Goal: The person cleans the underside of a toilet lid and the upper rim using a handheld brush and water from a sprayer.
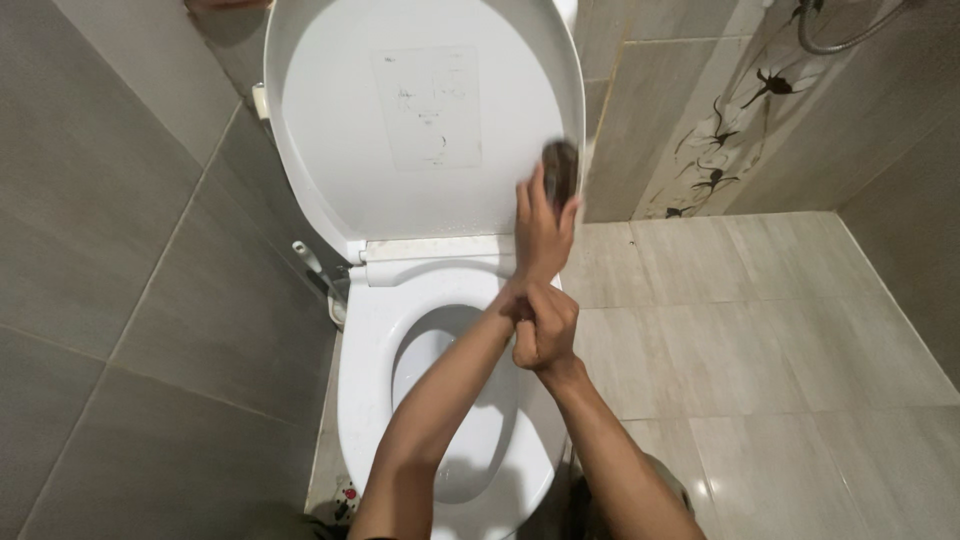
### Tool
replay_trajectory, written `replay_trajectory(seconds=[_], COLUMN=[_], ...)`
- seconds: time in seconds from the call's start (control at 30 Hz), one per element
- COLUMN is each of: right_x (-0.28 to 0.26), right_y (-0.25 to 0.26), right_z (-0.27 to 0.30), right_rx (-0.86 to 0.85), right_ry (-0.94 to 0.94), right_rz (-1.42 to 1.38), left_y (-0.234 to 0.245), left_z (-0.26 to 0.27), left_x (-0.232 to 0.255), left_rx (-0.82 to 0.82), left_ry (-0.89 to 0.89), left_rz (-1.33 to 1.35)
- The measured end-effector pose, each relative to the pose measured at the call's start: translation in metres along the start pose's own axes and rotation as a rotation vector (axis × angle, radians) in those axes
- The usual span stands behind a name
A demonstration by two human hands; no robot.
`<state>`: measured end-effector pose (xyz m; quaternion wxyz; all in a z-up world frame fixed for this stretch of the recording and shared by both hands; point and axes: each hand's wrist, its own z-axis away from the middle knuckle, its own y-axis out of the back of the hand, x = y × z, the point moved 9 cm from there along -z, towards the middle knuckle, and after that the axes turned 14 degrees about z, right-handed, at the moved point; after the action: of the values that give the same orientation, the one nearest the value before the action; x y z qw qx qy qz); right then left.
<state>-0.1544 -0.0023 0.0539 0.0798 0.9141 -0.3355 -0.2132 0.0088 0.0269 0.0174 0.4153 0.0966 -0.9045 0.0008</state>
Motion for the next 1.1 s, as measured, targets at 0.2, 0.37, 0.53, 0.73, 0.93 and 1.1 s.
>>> replay_trajectory(seconds=[0.2,0.37,0.53,0.73,0.93,1.1], right_x=[0.010,0.021,0.028,0.014,-0.006,-0.007], right_y=[0.005,0.014,0.020,0.013,0.004,0.003], right_z=[0.008,0.011,0.009,0.012,0.009,0.009], right_rx=[0.050,0.107,0.171,0.151,0.094,0.076], right_ry=[-0.067,-0.118,-0.154,-0.088,-0.017,-0.016], right_rz=[-0.047,-0.057,-0.057,-0.099,-0.125,-0.103], left_y=[0.013,0.051,0.033,0.004,0.012,0.027], left_z=[-0.118,-0.198,-0.176,-0.076,-0.001,0.029], left_x=[0.034,0.038,0.027,0.033,-0.001,-0.017], left_rx=[0.253,0.581,0.465,0.198,-0.009,-0.189], left_ry=[-0.046,-0.229,-0.102,-0.111,-0.292,-0.421], left_rz=[-0.004,-0.032,0.016,0.013,-0.143,-0.366])
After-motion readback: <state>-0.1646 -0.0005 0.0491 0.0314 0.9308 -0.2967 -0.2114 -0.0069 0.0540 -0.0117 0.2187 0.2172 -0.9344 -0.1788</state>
